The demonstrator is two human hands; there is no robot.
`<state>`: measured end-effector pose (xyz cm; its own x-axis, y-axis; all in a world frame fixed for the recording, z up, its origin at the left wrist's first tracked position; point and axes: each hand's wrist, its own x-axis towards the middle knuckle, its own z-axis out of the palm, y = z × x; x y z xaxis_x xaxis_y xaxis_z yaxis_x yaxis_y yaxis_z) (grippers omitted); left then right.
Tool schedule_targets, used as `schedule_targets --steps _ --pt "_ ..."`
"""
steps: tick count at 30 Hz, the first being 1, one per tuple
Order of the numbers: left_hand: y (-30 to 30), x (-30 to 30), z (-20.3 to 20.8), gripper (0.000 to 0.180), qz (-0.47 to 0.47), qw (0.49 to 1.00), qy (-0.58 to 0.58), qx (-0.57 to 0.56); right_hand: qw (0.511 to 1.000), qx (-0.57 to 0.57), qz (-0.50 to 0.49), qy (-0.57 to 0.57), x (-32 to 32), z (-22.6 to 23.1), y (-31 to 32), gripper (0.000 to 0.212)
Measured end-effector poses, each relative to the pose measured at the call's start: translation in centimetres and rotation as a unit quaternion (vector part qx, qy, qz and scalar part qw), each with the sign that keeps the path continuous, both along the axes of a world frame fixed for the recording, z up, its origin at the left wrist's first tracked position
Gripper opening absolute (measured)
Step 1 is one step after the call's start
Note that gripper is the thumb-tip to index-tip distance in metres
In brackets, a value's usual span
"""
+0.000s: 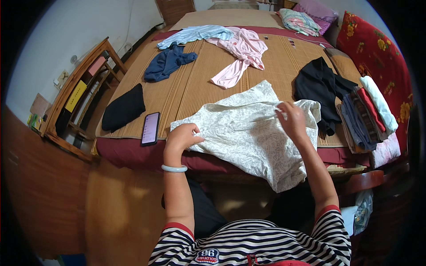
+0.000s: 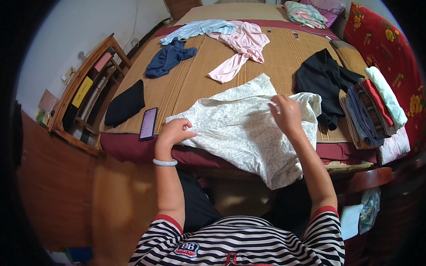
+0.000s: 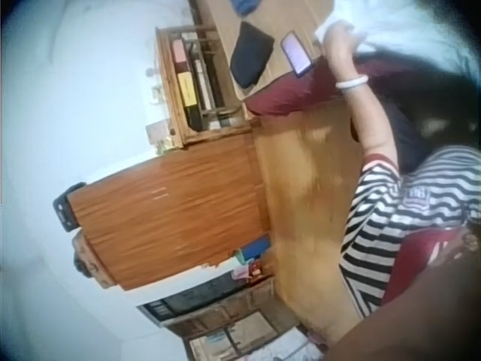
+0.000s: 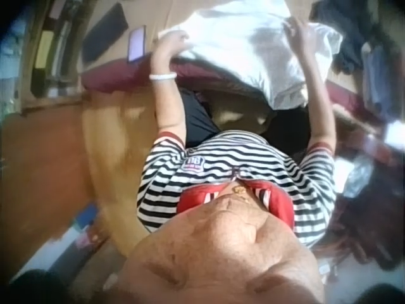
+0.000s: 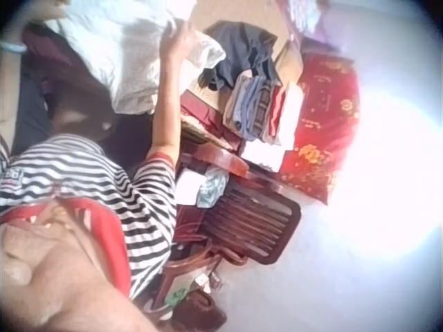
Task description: Folding a patterned white shirt on a bed and adding it to a stack of folded laundry.
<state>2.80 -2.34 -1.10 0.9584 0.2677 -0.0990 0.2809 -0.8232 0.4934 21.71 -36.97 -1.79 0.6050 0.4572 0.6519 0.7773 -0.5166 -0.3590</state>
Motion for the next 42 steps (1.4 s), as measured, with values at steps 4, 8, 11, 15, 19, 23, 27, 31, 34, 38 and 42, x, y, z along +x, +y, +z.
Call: schedule_targets --steps 4,8,11,15,19,23,27,31,34,38,42 --pt "-0.2 0.5 -0.4 0.039 -0.023 1.0 -0.015 0.013 0.982 -0.063 0.138 0.11 -0.3 -0.4 8.1 0.015" --pt "-0.1 1.2 -1.5 0.037 -0.036 0.999 -0.029 0.008 0.984 -0.151 0.09 0.033 1.3 -2.7 15.5 0.017" --pt "-1.5 2.0 -1.4 0.035 -0.046 0.998 -0.047 0.008 0.978 -0.208 0.028 0.008 3.9 -4.3 16.6 0.017" --pt "-1.5 1.5 -1.3 0.035 -0.045 0.996 -0.065 0.037 0.986 -0.138 0.068 0.071 2.9 -2.3 16.2 0.019" --pt "-2.5 2.1 -1.3 0.035 -0.064 0.992 -0.085 0.063 0.955 -0.066 0.109 0.268 2.7 0.9 12.7 0.026" --pt "-3.8 2.1 -0.4 0.033 -0.072 0.989 -0.101 0.076 0.93 0.026 0.177 0.322 1.2 1.0 9.0 0.019" --pt "-5.6 2.7 0.2 0.031 -0.076 0.988 -0.122 0.06 0.976 -0.075 0.203 0.036 -0.8 -0.6 4.7 0.016" --pt "-6.7 3.1 0.6 0.029 -0.099 0.988 -0.105 0.05 0.981 -0.089 0.174 -0.006 -4.1 -2.6 3.3 0.013" --pt "-7.4 3.2 0.1 0.028 -0.111 0.985 -0.126 0.04 0.984 -0.086 0.155 -0.032 -4.9 -4.2 3.3 0.012" --pt "-8.2 3.7 -0.2 0.026 -0.135 0.976 -0.162 0.055 0.979 -0.101 0.163 -0.067 -4.6 -4.4 3.3 0.012" --pt "-8.5 3.8 -0.6 0.019 -0.147 0.964 -0.209 0.073 0.984 -0.042 0.169 -0.038 -5.2 -3.9 3.2 0.009"
